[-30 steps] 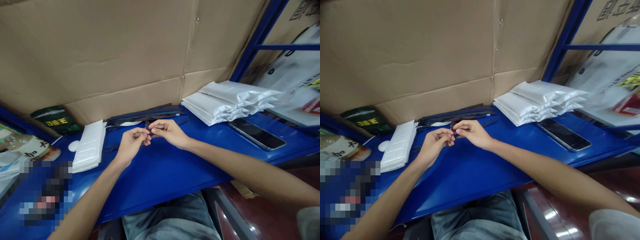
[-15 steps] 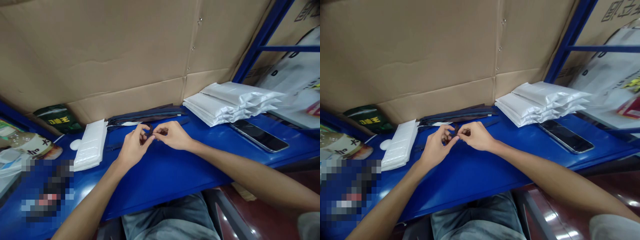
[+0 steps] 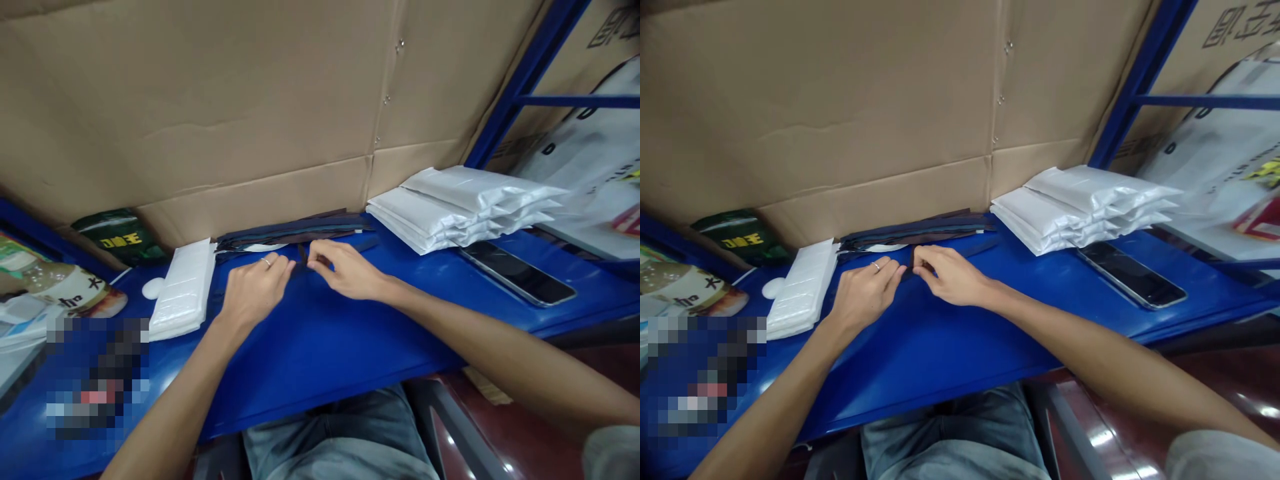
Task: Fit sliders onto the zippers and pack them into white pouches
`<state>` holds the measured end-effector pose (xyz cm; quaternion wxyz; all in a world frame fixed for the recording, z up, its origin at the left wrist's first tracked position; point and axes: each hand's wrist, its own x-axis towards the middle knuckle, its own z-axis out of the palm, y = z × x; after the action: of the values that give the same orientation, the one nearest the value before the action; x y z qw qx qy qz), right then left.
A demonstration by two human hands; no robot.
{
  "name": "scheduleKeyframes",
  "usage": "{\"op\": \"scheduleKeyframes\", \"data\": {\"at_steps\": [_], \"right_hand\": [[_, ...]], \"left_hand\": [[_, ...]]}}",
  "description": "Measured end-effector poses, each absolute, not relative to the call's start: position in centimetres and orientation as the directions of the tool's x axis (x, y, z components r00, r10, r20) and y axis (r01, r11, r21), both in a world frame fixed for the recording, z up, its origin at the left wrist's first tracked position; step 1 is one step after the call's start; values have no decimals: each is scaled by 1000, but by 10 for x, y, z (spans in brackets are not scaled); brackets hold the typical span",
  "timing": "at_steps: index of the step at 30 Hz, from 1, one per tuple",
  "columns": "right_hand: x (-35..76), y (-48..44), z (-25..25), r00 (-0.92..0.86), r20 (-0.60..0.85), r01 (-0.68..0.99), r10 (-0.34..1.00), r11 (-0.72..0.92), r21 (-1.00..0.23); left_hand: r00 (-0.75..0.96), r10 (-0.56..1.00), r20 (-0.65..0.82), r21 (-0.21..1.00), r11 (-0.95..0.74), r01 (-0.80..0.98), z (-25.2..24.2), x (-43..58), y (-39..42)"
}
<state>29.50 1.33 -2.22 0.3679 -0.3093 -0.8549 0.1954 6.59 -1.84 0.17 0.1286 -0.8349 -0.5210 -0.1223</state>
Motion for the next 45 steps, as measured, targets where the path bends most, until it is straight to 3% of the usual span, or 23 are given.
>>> {"op": "scheduleKeyframes", "data": {"at_steps": [4,8,10,13,17,20,24,28,31,35,39,45], "right_hand": [[333,46,-22,-508,512,576,693,715,-395],[380,77,-18,-434,481,767,762,593,-247],[393,83,-16,-372,447,836,813,503,-219],[393,82,-15,-328,372,853,868,441,-278],[372,70,-20,-318,287,773,904,422,-473],[356,60,-23,-355,301,632,885,464,-621],[334,41,-22,-367,323,480,872,475,-737],[311,22,-23,-419,332,359,845,490,-795],[299,13,-24,-476,345,306,809,520,-797],[296,12,-25,-489,352,305,798,535,-788],[313,24,-22,-405,360,377,841,512,-772],[318,27,-17,-373,353,371,858,487,-791]], "left_hand": [[157,886,437,-95,-128,987,19,37,-7],[-104,823,558,-60,166,984,36,-15,4],[-182,786,590,-19,239,971,40,-39,5],[-250,790,559,46,271,962,37,-57,8],[-211,782,587,124,171,977,26,-44,14],[12,822,570,173,-134,976,14,-13,12],[321,869,377,228,-423,877,-2,33,-2],[399,867,299,227,-471,853,-13,56,-13],[458,849,264,152,-505,850,-17,59,-14],[493,822,287,69,-531,845,-16,59,-14],[407,846,345,27,-442,896,-8,50,-10],[400,862,312,296,-488,821,-10,49,-8]]}}
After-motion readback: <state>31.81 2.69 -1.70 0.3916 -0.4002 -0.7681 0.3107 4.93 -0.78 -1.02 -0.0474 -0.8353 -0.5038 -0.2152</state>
